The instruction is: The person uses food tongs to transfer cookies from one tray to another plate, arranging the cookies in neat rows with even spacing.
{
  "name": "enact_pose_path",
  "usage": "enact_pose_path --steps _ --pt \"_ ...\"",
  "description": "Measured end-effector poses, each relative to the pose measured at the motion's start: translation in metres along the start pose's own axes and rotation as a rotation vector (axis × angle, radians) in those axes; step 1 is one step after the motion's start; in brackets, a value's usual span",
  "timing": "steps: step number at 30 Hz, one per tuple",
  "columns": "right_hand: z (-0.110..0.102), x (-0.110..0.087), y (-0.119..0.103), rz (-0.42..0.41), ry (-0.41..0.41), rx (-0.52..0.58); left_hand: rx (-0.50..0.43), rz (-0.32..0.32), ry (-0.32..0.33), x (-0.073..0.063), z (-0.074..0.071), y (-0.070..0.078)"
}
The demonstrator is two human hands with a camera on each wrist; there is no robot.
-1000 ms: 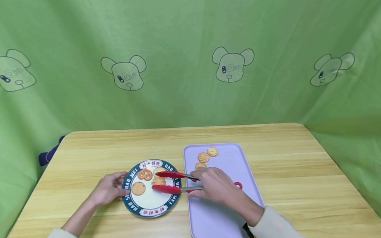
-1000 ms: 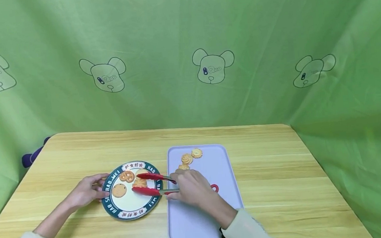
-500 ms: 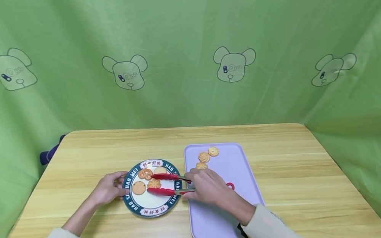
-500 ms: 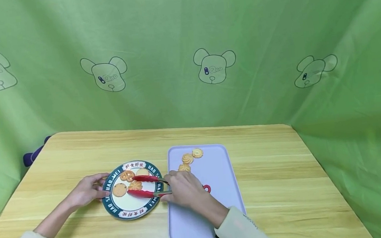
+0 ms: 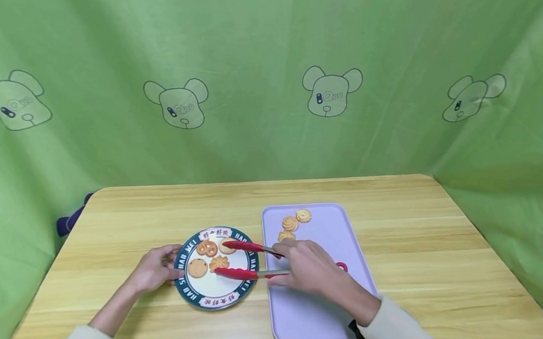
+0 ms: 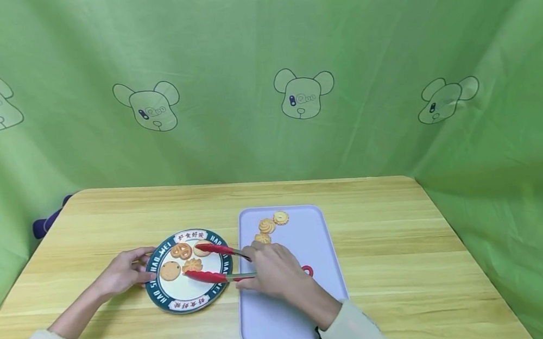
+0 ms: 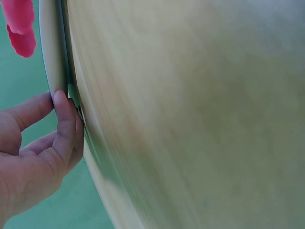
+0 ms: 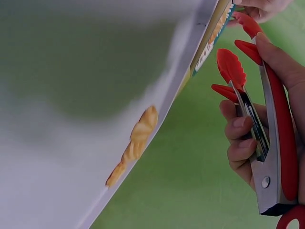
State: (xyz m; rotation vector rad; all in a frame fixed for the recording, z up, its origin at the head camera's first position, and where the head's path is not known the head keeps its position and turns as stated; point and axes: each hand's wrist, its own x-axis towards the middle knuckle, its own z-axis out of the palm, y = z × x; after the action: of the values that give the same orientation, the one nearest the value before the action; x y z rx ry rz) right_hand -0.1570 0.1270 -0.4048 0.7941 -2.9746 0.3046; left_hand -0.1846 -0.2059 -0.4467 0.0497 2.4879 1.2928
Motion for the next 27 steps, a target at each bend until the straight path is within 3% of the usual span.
enact_pose_path --steps 11,16,27 --pt "-0.011 -0.022 0.035 0.119 0.049 0.026 -0.017 0.005 -0.003 0.001 0.0 -0.002" --pt "-0.012 -0.031 0.053 0.131 0.094 -0.002 -0.024 0.006 -0.006 0.001 0.0 -0.002" --pt "-0.011 -0.041 0.082 0.184 0.097 -0.002 -0.011 -0.007 -0.002 0.0 0.001 -0.001"
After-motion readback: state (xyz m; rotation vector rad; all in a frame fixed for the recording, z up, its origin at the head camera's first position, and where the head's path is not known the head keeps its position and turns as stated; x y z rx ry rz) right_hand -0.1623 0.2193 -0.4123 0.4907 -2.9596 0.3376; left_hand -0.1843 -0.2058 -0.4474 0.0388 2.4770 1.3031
